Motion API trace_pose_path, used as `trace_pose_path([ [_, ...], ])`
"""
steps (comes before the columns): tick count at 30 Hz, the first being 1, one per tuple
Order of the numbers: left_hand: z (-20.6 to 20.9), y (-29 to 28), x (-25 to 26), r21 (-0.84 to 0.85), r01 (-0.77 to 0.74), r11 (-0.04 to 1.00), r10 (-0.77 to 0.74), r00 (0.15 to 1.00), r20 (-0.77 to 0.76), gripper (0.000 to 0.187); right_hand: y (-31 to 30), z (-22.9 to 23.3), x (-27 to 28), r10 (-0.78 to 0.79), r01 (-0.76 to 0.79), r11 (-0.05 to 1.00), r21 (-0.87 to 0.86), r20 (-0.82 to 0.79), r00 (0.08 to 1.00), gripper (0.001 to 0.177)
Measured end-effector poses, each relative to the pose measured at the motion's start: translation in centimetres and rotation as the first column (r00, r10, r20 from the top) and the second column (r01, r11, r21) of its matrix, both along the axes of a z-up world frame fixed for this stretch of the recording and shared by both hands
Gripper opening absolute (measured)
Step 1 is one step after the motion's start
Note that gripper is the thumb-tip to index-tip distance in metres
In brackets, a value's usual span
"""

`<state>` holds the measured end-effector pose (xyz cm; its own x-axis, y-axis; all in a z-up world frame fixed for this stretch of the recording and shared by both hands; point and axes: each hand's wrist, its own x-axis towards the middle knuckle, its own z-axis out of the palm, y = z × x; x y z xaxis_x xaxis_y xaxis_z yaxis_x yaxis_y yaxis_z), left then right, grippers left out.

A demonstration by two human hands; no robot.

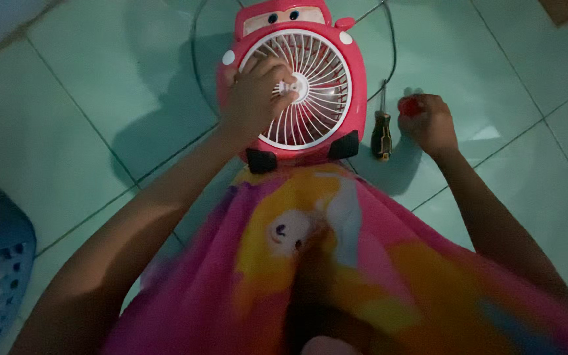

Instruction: The person uses a screwdriver to remove the central cap and then unscrews the rear grille of a pink car-shaped electric fan. They detach the rear grille and set it aside, leaving the fan partially disassembled.

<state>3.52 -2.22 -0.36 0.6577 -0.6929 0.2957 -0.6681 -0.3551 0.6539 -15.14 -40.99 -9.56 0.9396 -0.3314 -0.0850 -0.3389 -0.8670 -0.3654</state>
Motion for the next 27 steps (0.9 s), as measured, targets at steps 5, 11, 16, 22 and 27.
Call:
trace_pose_path([
  [5, -0.1, -0.1, -0.6, 0.058, -0.147, 0.987, 0.141, 0.984, 0.105, 0.029, -1.8, -0.5, -0.8, -0.036, 0.035, 0.997, 0.070, 0.015, 0.999, 0.059],
  [11, 0.4, -0.1, -0.5, 0.103, -0.166, 0.981, 0.153, 0.981, 0.121, 0.033, -3.8, -0.3, -2.7, 0.119, -0.121, 0.980, -0.158, -0.020, 0.993, 0.054],
  [16, 1.1, 0.1, -1.2, 0.118, -0.168, 0.979, 0.150, 0.977, 0.149, 0.035, -3.9, 0.7, -2.3, 0.197, -0.219, 0.957, -0.191, -0.128, 0.972, 0.055],
  [22, 1.3, -0.1, -1.2, 0.131, -0.158, 0.979, 0.137, 0.979, 0.151, 0.031, -3.8, 2.0, -2.6, 0.083, -0.118, 0.974, -0.195, -0.182, 0.980, 0.062],
  [27, 0.6, 0.0, -0.9, 0.019, -0.079, 0.997, 0.076, 0.991, 0.108, 0.029, -4.3, 2.7, -3.6, -0.069, 0.053, 0.992, -0.114, -0.136, 0.988, 0.062],
])
